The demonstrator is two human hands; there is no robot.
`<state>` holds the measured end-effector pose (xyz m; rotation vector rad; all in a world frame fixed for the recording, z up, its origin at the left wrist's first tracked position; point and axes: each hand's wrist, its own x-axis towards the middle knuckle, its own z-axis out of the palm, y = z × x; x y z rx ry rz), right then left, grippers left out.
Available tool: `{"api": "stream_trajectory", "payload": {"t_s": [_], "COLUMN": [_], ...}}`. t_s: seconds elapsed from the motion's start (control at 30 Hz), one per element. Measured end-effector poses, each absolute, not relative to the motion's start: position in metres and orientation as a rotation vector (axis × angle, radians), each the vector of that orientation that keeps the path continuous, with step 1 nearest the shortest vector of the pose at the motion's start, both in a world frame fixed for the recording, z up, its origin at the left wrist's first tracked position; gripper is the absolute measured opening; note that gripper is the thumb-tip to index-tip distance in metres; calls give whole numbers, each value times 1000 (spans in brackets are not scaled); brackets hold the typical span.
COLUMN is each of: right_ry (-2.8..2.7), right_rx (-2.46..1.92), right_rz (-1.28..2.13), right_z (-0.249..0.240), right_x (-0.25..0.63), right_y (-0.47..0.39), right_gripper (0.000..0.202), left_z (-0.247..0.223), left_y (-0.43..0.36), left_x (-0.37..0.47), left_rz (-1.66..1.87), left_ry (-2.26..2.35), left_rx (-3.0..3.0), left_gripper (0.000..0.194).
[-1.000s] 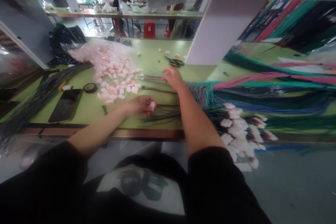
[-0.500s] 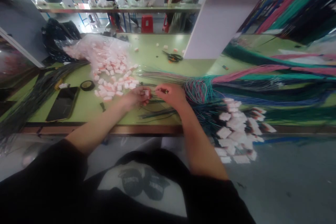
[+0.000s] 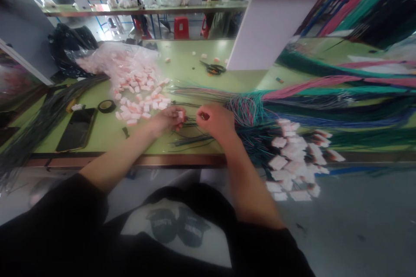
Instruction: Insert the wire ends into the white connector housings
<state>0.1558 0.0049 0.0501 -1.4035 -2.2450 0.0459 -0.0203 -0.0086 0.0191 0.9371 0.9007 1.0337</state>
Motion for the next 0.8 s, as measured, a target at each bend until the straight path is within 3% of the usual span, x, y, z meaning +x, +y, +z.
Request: {"api": "stream_trajectory", "payload": {"t_s": [0.8], "right_ry": [-2357], "right_rx": [-1396], "right_rz": [-174], "right_z": [52], "right_x": [146], "right_y": [-2], "right_gripper": [24], "left_z": [16], "left_y": [-9], "left_x": [-19], "left_rz": [1020], "left_ry": [928], "left_rx": [1006], "left_gripper": [28]}}
